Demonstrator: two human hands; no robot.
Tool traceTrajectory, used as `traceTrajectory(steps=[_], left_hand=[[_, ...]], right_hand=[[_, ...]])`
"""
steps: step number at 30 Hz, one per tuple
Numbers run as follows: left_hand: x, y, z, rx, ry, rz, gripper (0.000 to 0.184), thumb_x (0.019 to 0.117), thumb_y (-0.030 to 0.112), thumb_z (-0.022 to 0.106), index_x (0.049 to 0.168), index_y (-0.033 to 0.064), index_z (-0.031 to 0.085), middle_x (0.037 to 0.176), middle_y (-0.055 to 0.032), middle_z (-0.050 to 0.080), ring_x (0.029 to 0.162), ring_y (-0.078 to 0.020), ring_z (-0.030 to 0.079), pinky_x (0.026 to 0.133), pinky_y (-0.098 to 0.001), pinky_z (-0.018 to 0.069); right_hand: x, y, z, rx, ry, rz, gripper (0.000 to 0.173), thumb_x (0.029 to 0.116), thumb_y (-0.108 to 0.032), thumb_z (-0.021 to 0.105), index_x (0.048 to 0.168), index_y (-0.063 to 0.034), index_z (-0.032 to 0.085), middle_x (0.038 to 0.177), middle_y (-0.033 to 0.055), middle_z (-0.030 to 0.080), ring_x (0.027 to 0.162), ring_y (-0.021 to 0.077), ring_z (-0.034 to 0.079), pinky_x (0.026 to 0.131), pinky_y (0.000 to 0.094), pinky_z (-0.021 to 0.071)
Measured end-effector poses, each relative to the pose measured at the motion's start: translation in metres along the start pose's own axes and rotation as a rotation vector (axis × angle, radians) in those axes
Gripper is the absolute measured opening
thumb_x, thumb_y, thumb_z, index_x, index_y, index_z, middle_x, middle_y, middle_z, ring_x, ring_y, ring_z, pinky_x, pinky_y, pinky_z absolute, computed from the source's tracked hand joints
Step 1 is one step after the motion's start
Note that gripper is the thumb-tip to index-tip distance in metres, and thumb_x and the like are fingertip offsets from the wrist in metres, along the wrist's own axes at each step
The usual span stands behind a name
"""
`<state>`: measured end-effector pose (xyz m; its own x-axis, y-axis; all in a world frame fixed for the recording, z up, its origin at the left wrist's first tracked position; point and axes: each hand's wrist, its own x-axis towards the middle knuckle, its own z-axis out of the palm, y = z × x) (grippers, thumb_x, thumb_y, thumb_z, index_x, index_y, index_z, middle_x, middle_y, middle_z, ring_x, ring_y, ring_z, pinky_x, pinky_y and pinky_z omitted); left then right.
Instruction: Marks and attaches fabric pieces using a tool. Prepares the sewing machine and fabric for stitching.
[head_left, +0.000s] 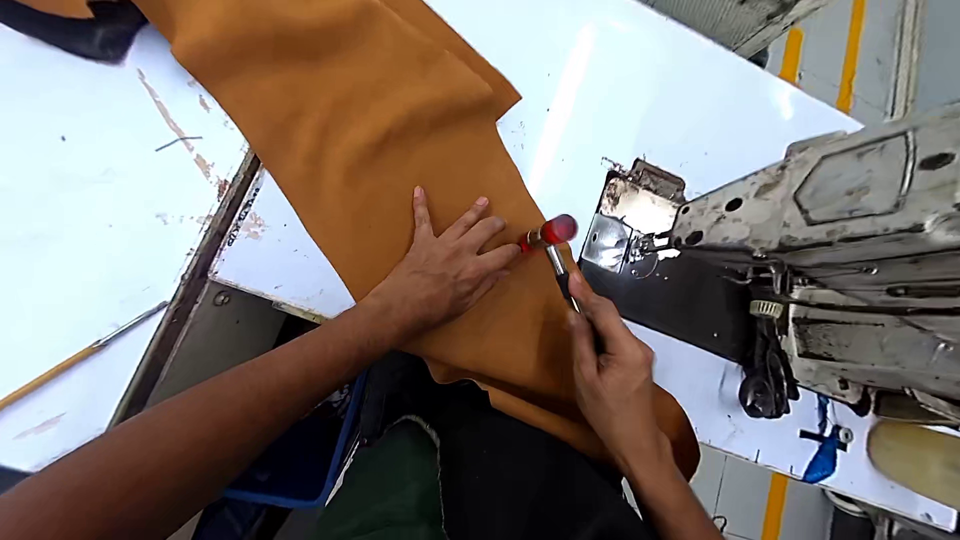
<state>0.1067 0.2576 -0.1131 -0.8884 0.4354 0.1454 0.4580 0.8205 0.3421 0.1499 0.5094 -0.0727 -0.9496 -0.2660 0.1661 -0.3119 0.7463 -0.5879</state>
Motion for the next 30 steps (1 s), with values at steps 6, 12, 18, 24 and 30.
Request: traceTrajectory(steps=[6,12,18,24,30], left_hand=[[-0.025,-0.003,-0.01,0.067,-0.011,-0.003,0.041,0.1097,0.043,0.037,0.141,0.0319,0.062,0.151,-0.0087,0.055,0.146,-0.0437,0.042,0.104,-0.0891,0.0183],[-0.026,-0.003,-0.008,0.031,-0.018,-0.006,0.04,0.1097,0.04,0.039,0.141,0.0307,0.062,0.152,-0.0095,0.054,0.148,-0.0446,0.038,0.104,-0.09,0.0149],[-0.029,0.0,-0.007,0.012,-0.005,-0.012,0.04,0.1097,0.04,0.038,0.141,0.0304,0.062,0.153,-0.0086,0.053,0.148,-0.0437,0.038,0.106,-0.0894,0.0137],[-0.012,-0.008,-0.007,0.017,-0.02,0.0,0.041,0.1101,0.042,0.036,0.141,0.0311,0.061,0.154,-0.008,0.052,0.149,-0.0428,0.037,0.106,-0.0893,0.013],[-0.01,-0.015,-0.018,0.023,-0.06,-0.013,0.04,0.1094,0.041,0.037,0.138,0.0316,0.063,0.153,-0.0084,0.052,0.148,-0.0446,0.037,0.105,-0.0894,0.0148]], right_hand=[[0.006,-0.005,-0.008,-0.007,-0.008,0.023,0.038,0.1066,-0.019,0.052,0.144,-0.0186,0.061,0.121,0.0002,0.07,0.078,0.005,0.066,0.066,0.0257,0.0569],[-0.01,-0.006,0.002,0.021,-0.004,0.013,0.039,0.1056,-0.019,0.053,0.144,-0.0176,0.061,0.11,0.0006,0.072,0.075,0.0063,0.065,0.064,0.027,0.0563],[-0.013,-0.011,0.004,-0.006,-0.008,-0.022,0.038,0.1052,-0.018,0.054,0.142,-0.0168,0.062,0.116,0.0018,0.072,0.082,0.0061,0.068,0.069,0.0263,0.0586],[0.006,-0.01,0.0,-0.115,0.012,-0.006,0.038,0.1052,-0.021,0.054,0.142,-0.0193,0.063,0.104,0.0027,0.071,0.073,0.0101,0.065,0.061,0.0308,0.056],[0.016,0.0,0.009,-0.117,-0.009,-0.01,0.041,0.1068,-0.02,0.052,0.148,-0.0194,0.057,0.116,0.0053,0.071,0.08,0.0135,0.067,0.067,0.0347,0.0576]])
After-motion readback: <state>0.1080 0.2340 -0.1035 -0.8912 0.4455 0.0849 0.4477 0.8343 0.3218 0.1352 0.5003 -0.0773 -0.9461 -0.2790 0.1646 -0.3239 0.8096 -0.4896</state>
